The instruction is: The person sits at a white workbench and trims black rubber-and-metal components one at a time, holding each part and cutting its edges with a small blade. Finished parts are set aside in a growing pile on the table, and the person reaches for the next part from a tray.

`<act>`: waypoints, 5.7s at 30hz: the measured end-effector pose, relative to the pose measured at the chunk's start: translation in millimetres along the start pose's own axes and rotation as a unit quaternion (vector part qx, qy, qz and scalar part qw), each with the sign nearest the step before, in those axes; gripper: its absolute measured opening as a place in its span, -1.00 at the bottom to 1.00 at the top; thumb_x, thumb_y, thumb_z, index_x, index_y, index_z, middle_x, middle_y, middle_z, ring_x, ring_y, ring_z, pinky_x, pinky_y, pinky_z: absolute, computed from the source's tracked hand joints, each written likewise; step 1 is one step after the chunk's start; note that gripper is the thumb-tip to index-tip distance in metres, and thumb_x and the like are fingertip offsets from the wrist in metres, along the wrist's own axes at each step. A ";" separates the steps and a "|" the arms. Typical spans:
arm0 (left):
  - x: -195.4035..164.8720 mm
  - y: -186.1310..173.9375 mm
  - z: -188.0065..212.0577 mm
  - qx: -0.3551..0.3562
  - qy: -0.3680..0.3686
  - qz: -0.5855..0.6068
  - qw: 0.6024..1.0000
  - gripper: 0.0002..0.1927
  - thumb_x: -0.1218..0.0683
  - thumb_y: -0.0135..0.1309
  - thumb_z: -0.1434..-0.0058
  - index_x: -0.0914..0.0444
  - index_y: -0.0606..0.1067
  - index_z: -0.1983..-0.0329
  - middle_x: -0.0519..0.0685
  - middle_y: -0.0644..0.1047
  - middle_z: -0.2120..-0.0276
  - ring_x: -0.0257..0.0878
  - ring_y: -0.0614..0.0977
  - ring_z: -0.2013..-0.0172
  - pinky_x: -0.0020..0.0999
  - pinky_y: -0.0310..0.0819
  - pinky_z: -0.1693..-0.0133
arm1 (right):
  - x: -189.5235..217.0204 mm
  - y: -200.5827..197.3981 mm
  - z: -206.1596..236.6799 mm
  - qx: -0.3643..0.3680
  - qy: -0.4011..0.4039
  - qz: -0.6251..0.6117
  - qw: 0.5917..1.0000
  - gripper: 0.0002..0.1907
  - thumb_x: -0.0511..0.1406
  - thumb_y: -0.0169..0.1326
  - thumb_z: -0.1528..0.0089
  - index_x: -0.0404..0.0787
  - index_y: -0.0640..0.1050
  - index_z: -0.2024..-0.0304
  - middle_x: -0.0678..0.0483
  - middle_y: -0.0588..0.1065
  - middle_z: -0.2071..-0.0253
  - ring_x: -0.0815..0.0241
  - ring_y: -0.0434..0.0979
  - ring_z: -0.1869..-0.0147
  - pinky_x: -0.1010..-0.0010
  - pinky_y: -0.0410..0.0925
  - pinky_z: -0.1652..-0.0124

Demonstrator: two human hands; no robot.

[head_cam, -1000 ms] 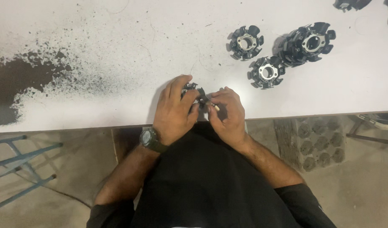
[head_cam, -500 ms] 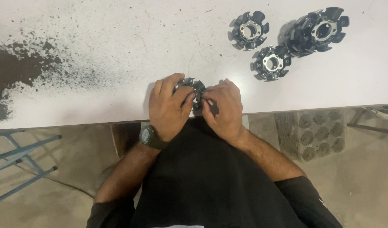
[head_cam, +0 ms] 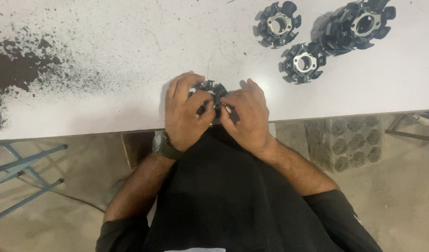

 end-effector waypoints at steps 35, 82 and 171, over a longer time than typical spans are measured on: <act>6.4 -5.3 13.7 -0.033 -0.053 0.079 0.995 -0.71 0.18 0.25 -0.19 0.32 0.50 0.04 0.11 0.40 -0.22 0.04 0.50 -0.14 -0.04 0.41 -0.14 | 11.3 -9.8 0.4 -0.010 -0.033 -0.002 0.999 -0.71 -0.51 0.24 -0.17 -0.23 0.49 0.10 0.00 0.56 0.14 -0.05 0.61 -0.02 -0.13 0.29 -0.36; -0.5 -10.3 -1.2 0.048 -0.023 0.059 0.997 -0.89 0.25 0.16 -0.24 0.32 0.51 0.19 0.05 0.56 0.10 0.00 0.64 0.21 -0.15 0.56 0.21 | -6.0 10.1 15.5 0.003 -0.028 -0.011 1.000 -0.73 -0.49 0.29 -0.17 -0.25 0.52 0.12 0.01 0.52 0.16 -0.02 0.55 -0.13 -0.21 0.12 -0.42; 114.4 -127.4 23.0 0.140 -0.270 -0.177 0.936 0.44 -0.32 0.34 0.13 0.26 -0.28 -0.58 0.32 0.05 -0.51 0.23 0.38 -0.28 0.07 0.32 -0.25 | -68.3 -20.5 32.4 -0.138 0.092 -0.253 0.953 -0.74 -0.39 0.06 -0.44 -0.27 0.31 -0.11 -0.11 0.41 -0.16 0.21 0.45 -0.21 0.31 0.38 -0.31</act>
Point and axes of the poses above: each hand's wrist, its own z-axis away from the middle knuckle, its own y-axis out of the palm, x = y × z, the point moved 6 cm from there along -z, towards the middle knuckle
